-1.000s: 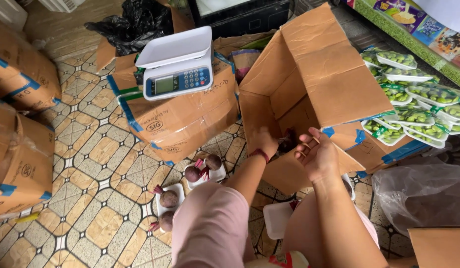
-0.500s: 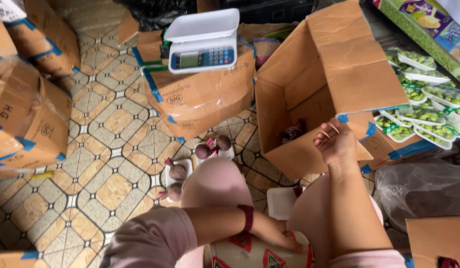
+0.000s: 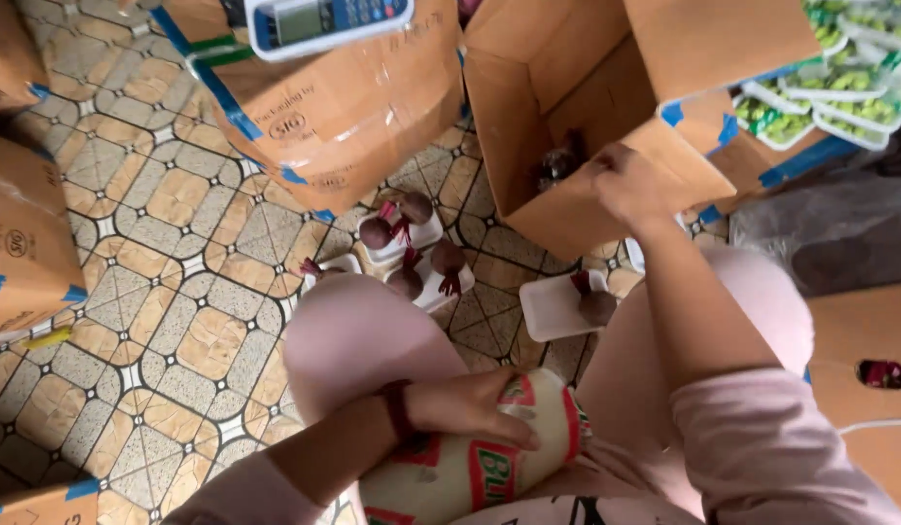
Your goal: Wrapping individual beetroots in plastic film and placing them into cardboard boxes for packaging.
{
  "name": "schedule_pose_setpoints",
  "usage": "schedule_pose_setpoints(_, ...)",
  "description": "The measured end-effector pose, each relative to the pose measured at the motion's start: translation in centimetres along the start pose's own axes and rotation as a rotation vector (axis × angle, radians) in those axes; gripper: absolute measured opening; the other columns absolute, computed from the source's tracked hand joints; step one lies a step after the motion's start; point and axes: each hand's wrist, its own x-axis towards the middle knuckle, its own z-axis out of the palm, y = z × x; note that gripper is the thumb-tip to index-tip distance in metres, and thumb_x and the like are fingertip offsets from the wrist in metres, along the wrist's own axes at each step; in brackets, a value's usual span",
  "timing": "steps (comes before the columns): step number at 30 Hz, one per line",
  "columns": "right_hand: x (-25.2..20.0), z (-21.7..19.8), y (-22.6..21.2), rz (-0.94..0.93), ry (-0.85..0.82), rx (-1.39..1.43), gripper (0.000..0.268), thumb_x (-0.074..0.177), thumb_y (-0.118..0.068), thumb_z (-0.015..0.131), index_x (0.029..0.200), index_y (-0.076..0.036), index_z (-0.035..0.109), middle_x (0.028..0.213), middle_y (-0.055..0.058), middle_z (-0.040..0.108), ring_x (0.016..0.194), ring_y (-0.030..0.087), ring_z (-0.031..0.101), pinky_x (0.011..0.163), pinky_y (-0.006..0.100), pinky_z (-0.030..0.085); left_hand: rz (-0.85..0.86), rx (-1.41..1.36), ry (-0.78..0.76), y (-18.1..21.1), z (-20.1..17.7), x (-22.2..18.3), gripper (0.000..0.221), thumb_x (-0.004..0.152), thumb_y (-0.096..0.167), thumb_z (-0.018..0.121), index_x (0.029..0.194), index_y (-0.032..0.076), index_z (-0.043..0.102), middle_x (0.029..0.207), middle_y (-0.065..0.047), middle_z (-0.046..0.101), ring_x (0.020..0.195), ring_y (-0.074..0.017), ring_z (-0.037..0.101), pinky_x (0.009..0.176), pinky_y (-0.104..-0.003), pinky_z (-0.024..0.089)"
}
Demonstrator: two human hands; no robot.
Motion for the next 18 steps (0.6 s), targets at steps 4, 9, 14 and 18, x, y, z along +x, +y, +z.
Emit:
schedule_pose_setpoints(4,3.9,5.5,9.9,-0.153,-0.24,-0.889,0.046,0.093,-0.041,0.051,0.126,-0.014,0.069,0.119,0.007,0.074,0.101,0.036,0.069,0.081,0.045,0.057,-0.144,-0.094,0.025,-0.7,-0.1,-4.4,0.116,0.07,0.048,0.075,0.156,-0.002,0.017,0.112,-0.016,0.069,0.079,-0.0168,0.066,0.063,-0.024,0.053)
schedule_pose_setpoints(9,2.0,9.4,12.3,-0.154,-0.614,-1.059,0.015,0.08,-0.007,0.066,0.095,-0.004,0.068,0.087,0.008,0.071,0.077,0.028,0.064,0.07,0.042,0.052,-0.146,-0.013,0.145,-3.2,0.7,-6.1,0.111,0.07,0.051,0.076,0.154,0.002,0.023,0.127,-0.017,0.063,0.103,-0.0219,0.065,0.09,-0.03,0.053)
schedule_pose_setpoints(14,-2.7,12.5,22.0,0.524,-0.082,-0.78,0.065,0.088,-0.018,0.067,0.15,-0.02,0.048,0.13,0.021,0.055,0.114,0.039,0.06,0.079,0.058,0.054,-0.131,-0.009,0.211,-5.2,1.0,-6.7,0.116,0.067,0.054,0.074,0.157,0.006,0.019,0.15,-0.022,0.045,0.137,-0.0289,0.048,0.114,-0.038,0.031)
schedule_pose_setpoints(18,-3.9,13.7,27.3,0.669,-0.035,-0.747,0.059,0.097,-0.031,0.059,0.148,-0.014,0.036,0.142,0.025,0.045,0.136,0.046,0.044,0.097,0.073,0.038,-0.175,0.144,0.232,-7.5,0.8,-4.6,0.101,0.076,0.047,0.072,0.158,0.017,0.023,0.15,-0.019,0.047,0.136,-0.0297,0.051,0.11,-0.039,0.037)
